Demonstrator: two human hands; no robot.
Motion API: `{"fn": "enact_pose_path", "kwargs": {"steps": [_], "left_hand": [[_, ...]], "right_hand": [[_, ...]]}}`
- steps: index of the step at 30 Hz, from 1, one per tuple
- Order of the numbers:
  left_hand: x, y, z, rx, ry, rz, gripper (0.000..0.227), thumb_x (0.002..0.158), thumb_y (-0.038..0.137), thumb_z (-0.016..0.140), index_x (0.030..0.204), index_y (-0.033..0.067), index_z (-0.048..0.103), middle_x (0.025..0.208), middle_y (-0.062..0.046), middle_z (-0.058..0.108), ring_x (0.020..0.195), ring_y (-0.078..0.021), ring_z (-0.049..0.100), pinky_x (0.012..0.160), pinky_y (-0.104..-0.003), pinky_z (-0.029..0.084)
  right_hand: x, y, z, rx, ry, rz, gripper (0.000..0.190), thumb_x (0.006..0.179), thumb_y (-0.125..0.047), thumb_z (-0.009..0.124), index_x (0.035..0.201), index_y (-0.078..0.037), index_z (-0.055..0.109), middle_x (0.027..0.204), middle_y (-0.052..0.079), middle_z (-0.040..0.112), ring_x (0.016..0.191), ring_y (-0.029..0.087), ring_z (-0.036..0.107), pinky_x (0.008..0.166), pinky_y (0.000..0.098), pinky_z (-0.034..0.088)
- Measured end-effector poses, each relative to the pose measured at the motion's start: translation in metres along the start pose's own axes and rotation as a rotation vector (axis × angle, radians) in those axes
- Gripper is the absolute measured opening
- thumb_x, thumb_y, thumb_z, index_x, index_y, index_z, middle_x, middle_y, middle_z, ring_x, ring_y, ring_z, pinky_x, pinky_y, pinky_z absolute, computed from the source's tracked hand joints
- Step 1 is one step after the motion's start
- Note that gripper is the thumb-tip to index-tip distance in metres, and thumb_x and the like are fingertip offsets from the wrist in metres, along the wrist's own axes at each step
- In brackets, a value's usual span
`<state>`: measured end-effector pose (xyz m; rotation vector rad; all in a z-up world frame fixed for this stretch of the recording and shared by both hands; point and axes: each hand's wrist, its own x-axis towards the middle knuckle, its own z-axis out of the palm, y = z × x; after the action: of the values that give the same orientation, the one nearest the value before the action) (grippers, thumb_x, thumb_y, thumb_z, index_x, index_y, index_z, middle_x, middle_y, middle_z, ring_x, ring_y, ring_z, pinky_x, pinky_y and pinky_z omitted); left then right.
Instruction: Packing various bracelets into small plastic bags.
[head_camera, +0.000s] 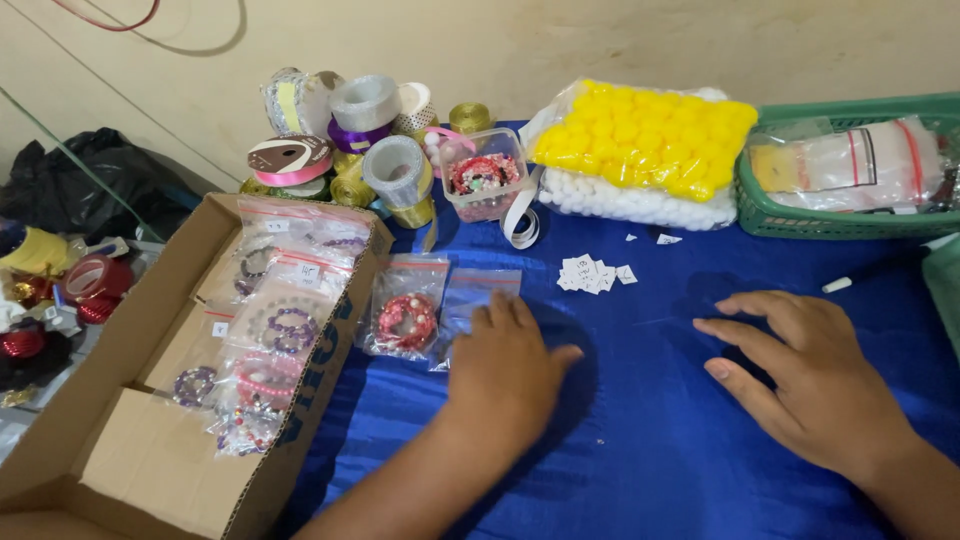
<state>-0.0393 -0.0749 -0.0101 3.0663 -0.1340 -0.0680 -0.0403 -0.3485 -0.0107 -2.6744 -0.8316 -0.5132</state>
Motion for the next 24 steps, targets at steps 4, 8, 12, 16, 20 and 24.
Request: {"fn": "enact_pose_path", "kwargs": {"steps": [4,8,12,16,20,24], "left_hand": [[-0.008,0.012,-0.002,0.059,-0.088,-0.053,0.103,0.081,0.072,0.057,0.149,-0.0035,0.035,0.158,-0.025,0.032,0.143,-0.0444,0.037,0.104,-0.061,0.040],[-0.005,0.008,0.001,0.055,-0.112,-0.046,0.114,0.082,0.079,0.055,0.152,-0.0072,0.029,0.163,-0.027,0.027,0.146,-0.0448,0.031,0.107,-0.060,0.032],[-0.002,0.007,-0.001,0.058,-0.081,-0.053,0.116,0.080,0.081,0.055,0.155,-0.0040,0.029,0.162,-0.025,0.029,0.145,-0.0428,0.034,0.107,-0.060,0.032],[-0.007,0.018,0.004,0.076,-0.055,-0.035,0.116,0.077,0.081,0.055,0.154,-0.0011,0.030,0.163,-0.025,0.027,0.147,-0.0433,0.030,0.111,-0.062,0.030],[-0.013,0.031,0.028,-0.151,0.257,0.303,0.095,0.081,0.064,0.063,0.144,-0.0043,0.044,0.154,-0.027,0.038,0.142,-0.0458,0.036,0.110,-0.059,0.029],[-0.012,0.042,0.040,-0.441,0.285,0.710,0.068,0.094,0.046,0.066,0.139,-0.0036,0.054,0.152,-0.027,0.045,0.140,-0.0443,0.041,0.114,-0.055,0.030]], "right_hand": [[-0.001,0.001,0.000,0.005,-0.007,0.006,0.039,0.077,-0.031,0.071,0.113,-0.017,0.072,0.121,0.009,0.064,0.117,0.030,0.059,0.100,0.0455,0.043],[0.000,-0.001,-0.001,0.010,-0.001,-0.012,0.039,0.078,-0.032,0.071,0.113,-0.016,0.072,0.121,0.010,0.064,0.118,0.031,0.058,0.101,0.0458,0.041],[-0.001,0.001,0.002,0.023,0.026,-0.059,0.037,0.080,-0.032,0.071,0.112,-0.014,0.072,0.122,0.011,0.064,0.119,0.033,0.057,0.103,0.0474,0.040],[-0.001,-0.002,0.002,0.025,0.022,-0.056,0.036,0.082,-0.034,0.072,0.112,-0.014,0.073,0.123,0.011,0.064,0.119,0.033,0.057,0.103,0.0487,0.038],[-0.001,-0.007,0.004,0.058,0.010,-0.060,0.039,0.083,-0.035,0.074,0.115,-0.013,0.072,0.124,0.010,0.063,0.120,0.032,0.057,0.103,0.0510,0.038],[0.002,-0.006,-0.001,-0.003,0.091,-0.019,0.052,0.084,-0.035,0.074,0.128,-0.009,0.064,0.135,0.016,0.059,0.128,0.037,0.052,0.106,0.0514,0.039]]}}
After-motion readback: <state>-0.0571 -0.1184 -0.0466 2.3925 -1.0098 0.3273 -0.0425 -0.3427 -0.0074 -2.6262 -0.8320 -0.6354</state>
